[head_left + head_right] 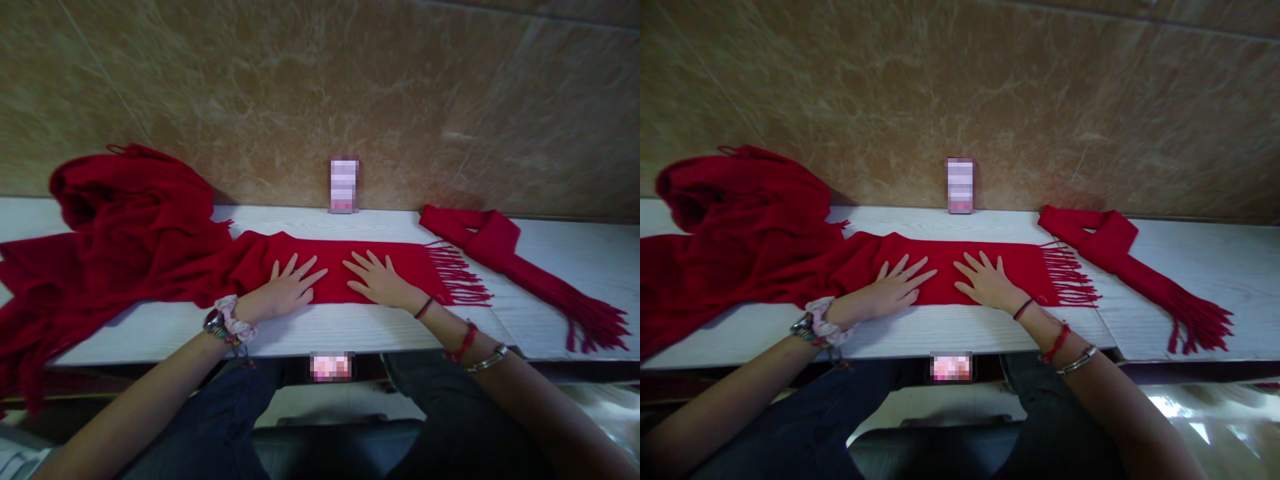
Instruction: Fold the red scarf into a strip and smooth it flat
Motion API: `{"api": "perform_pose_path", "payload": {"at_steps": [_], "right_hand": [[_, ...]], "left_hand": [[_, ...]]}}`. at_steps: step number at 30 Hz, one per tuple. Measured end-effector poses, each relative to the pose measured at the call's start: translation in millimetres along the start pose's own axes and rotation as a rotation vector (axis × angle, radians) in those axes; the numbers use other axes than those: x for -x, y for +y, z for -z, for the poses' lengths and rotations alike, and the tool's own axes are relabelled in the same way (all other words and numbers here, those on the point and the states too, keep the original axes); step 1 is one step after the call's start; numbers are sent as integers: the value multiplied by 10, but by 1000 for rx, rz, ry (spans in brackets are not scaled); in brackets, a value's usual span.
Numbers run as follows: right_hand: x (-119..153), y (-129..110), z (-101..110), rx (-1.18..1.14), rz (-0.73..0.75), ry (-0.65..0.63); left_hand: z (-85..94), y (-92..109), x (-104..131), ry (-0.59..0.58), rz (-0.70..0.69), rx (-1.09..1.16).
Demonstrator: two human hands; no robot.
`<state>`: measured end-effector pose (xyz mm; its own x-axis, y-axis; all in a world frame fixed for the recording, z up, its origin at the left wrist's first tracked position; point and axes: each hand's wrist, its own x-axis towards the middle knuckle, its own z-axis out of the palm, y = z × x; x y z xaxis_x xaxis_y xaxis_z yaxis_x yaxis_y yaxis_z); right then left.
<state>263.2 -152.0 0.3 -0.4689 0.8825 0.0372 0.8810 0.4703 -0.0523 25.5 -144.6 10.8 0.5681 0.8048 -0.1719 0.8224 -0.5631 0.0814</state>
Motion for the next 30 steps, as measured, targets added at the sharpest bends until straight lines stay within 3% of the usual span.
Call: {"api": "perform_pose_path", "payload": {"at_steps": [8, 13, 16, 20, 24, 27, 30], "right_hand": [[-32, 163, 21, 31, -165, 8], [-77, 90, 29, 22, -100, -31], [-83, 134, 18, 27, -96, -26], [-36, 417, -1, 58, -194, -35], [113, 891, -16, 131, -382, -14], [233, 1204, -41, 168, -427, 5], [258, 1313, -68, 194, -453, 83]], "left_hand": [[88, 0, -99, -71, 152, -2], [166, 58, -417, 147, 82, -55], [117, 64, -592, 179, 114, -30], [29, 27, -668, 153, 213, 12], [5, 8, -656, 168, 213, 16], [-6, -13, -637, 173, 206, 15], [-33, -90, -589, 190, 214, -5]]}}
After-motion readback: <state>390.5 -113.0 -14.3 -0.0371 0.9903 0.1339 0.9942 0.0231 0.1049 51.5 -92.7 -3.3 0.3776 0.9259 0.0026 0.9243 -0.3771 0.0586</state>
